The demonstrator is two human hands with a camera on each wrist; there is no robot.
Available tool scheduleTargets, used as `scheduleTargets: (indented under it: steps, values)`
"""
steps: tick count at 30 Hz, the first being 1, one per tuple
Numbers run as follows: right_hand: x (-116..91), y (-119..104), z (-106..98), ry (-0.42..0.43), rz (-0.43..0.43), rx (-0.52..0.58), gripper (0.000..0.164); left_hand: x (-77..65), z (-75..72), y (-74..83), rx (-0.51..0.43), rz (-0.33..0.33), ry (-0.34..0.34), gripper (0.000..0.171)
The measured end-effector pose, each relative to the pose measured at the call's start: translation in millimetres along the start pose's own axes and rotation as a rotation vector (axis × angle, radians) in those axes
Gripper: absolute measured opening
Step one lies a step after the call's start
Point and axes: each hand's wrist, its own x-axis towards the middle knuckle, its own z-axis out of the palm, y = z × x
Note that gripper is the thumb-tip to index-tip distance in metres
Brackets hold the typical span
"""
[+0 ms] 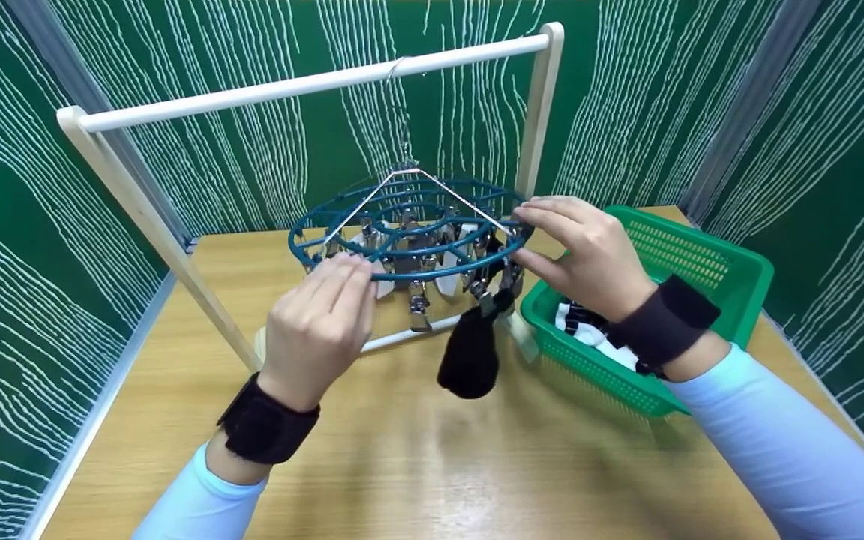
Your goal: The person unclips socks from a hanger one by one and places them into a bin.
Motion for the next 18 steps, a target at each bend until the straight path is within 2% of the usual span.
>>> scheduleTargets:
  steps: [10, 18]
  values:
    - [-10.4, 11.1, -1.5, -0.054, -0.033, 0.057, 0.067, -15.2, -6.5, -17.5, 0.054, -0.119, -0.132, 0.016]
    - [-17.7, 20.8, 2.6, -0.125, -0.027, 0.035, 0.05, -23.5, -10.0, -25.2, 0.058, -0.201, -0.243, 0.016]
